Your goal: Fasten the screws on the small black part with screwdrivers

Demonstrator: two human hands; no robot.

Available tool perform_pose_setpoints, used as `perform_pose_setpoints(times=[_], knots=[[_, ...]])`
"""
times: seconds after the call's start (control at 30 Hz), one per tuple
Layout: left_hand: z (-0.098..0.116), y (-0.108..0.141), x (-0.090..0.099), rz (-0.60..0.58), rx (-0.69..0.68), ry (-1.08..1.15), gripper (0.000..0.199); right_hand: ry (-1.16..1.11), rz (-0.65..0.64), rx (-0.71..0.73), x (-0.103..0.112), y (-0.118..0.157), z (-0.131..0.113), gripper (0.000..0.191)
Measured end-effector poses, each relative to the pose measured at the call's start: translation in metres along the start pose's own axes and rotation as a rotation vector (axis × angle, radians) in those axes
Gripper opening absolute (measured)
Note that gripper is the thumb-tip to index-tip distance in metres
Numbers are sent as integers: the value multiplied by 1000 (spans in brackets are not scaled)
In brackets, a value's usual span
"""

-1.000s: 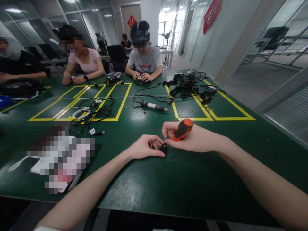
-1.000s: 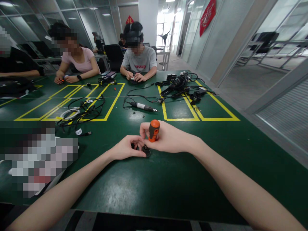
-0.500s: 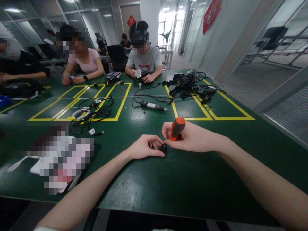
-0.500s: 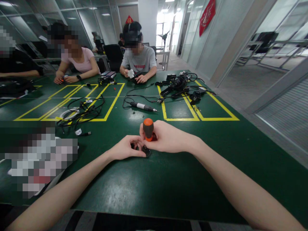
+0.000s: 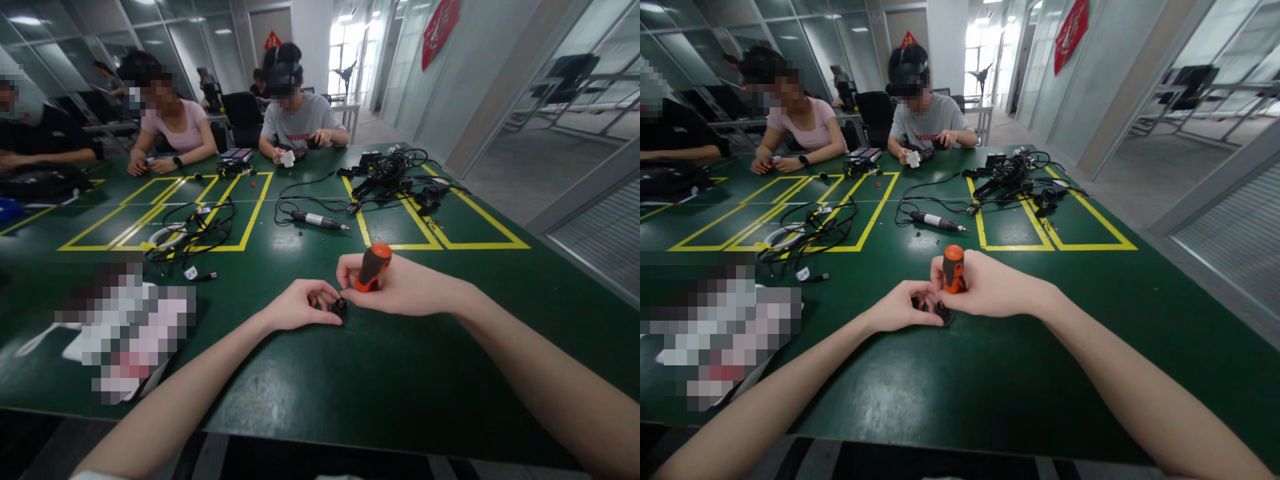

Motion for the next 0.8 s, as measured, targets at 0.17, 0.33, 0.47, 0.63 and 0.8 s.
perform_pose_setpoints(times=[0.17, 0.33, 0.47, 0.63, 0.8], knots=[[-1, -1, 0, -5, -2, 4, 45, 16, 6, -7, 2, 1, 1, 8], [-2, -2, 0, -2, -6, 6, 46, 41, 10, -3, 4, 3, 2, 10], [-2, -1, 0, -8, -7, -5, 44, -3, 5, -10, 1, 3, 5, 12], [-2, -1, 2, -6, 5, -59, 46, -40, 2, -14, 1, 3, 6, 12], [1, -2, 3, -14, -22, -8, 43, 11, 5, -8, 4, 3, 3, 11]])
Point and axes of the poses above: each hand's wrist, its own y-axis away from the middle knuckle, its own x-axis out of the back of the hand, z = x × y, the point moved 7 cm from there along -y, towards the middle knuckle, and after that the axes turned 5 degrees about y, right-handed, at the moved point
